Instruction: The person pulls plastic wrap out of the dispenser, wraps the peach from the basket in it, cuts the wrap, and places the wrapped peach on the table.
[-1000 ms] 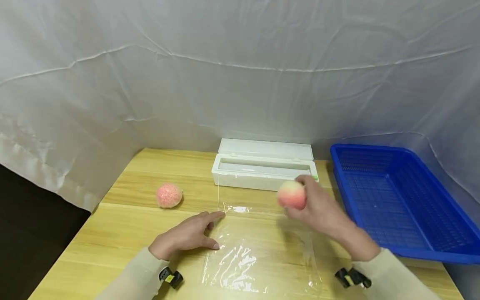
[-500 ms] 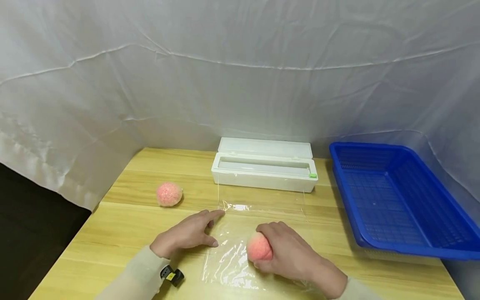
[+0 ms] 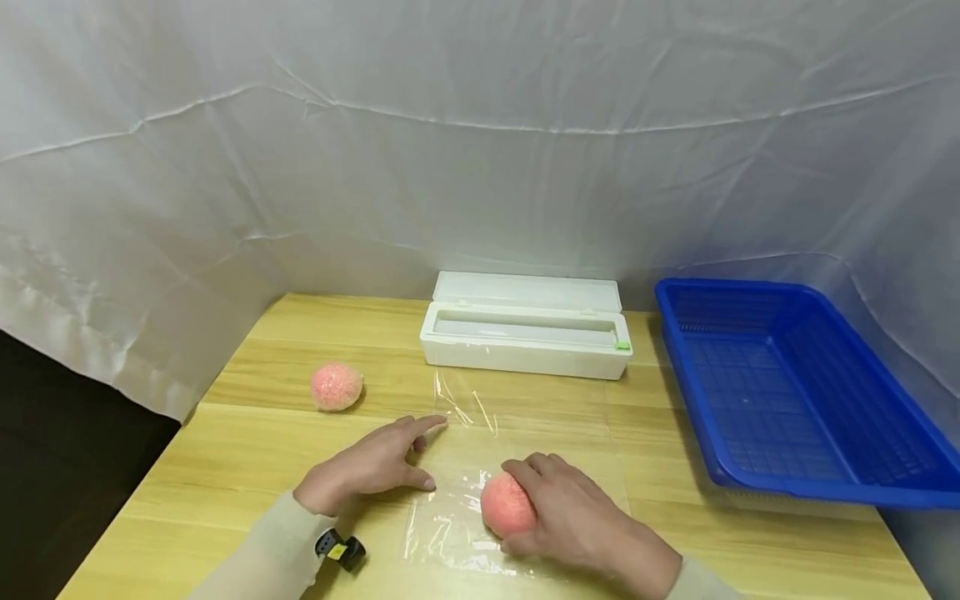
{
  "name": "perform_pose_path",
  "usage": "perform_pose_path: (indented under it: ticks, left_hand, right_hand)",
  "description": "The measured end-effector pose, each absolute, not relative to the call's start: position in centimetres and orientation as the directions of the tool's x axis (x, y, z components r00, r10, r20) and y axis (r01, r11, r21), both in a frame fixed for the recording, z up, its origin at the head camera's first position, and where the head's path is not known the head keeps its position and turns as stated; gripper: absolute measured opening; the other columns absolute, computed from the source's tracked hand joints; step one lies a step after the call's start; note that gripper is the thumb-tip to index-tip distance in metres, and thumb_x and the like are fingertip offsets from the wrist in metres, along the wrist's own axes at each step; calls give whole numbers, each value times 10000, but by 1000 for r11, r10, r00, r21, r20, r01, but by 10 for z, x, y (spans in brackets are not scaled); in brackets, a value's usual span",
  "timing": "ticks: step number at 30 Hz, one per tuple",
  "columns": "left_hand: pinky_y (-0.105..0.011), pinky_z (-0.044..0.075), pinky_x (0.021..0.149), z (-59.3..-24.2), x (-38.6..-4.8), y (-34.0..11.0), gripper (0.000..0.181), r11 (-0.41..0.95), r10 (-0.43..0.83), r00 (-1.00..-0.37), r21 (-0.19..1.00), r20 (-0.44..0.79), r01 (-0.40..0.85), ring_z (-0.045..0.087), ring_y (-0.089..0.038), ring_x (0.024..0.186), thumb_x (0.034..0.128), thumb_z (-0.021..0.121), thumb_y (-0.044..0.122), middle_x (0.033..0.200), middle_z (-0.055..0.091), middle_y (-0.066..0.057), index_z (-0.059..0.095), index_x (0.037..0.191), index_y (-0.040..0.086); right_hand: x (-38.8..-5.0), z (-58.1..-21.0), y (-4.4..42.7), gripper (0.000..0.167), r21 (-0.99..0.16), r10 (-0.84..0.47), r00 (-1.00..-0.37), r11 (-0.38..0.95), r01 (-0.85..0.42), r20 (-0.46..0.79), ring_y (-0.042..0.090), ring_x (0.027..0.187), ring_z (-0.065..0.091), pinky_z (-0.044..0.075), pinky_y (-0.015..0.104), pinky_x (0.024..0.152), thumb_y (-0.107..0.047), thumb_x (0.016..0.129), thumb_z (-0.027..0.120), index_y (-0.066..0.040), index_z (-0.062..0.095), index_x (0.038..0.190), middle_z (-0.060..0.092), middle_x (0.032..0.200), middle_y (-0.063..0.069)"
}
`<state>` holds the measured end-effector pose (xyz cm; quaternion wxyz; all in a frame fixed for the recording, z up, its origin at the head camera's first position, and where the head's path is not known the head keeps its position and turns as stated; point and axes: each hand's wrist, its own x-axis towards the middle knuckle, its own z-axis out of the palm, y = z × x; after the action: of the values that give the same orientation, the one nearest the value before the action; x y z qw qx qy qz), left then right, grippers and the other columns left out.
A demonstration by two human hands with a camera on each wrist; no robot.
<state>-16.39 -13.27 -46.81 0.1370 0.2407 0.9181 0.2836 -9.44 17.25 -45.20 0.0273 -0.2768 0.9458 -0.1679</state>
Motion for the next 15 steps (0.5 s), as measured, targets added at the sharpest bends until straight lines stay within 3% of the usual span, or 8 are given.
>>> perform_pose_path:
  ticks: [4, 8, 12, 15]
  left_hand:
    - [-341, 534, 893, -458, -144, -125, 548, 726, 549, -835, 515, -33, 457, 532, -128, 955, 840, 890, 279, 1064, 604, 1, 652, 1307, 120]
    - [-199, 460, 799, -447, -119, -112, 240, 662, 676, -736, 418, 24, 622, 474, -57, 882, 837, 878, 304, 919, 553, 134, 691, 965, 224]
    - [-129, 359, 733, -449, -104, -100, 288, 557, 795, -604, 326, 57, 764, 401, -2, 794, 771, 913, 413, 836, 490, 202, 658, 830, 293]
    - [-129, 324, 695, -456, -97, -95, 341, 528, 829, -558, 279, 35, 802, 359, 4, 769, 724, 921, 491, 812, 448, 210, 645, 816, 313]
  right_hand:
    - [-92, -454, 174, 809, -373, -536, -844, 779, -504, 20, 101, 1095, 629, 581, 405, 931, -472, 761, 897, -174, 581, 1444, 620, 1272, -90]
    - [-91, -456, 179, 777, -396, -563, -824, 744, -538, 61, 54, 1084, 625, 590, 363, 917, -420, 768, 899, -184, 577, 1435, 611, 1282, -129]
    - [-91, -457, 180, 761, -397, -589, -802, 717, -574, 97, 52, 1117, 623, 589, 355, 938, -385, 788, 896, -167, 569, 1440, 612, 1300, -119]
    - [-91, -457, 180, 763, -404, -591, -802, 714, -572, 90, 63, 1141, 619, 586, 359, 956, -369, 794, 892, -159, 558, 1448, 612, 1318, -102]
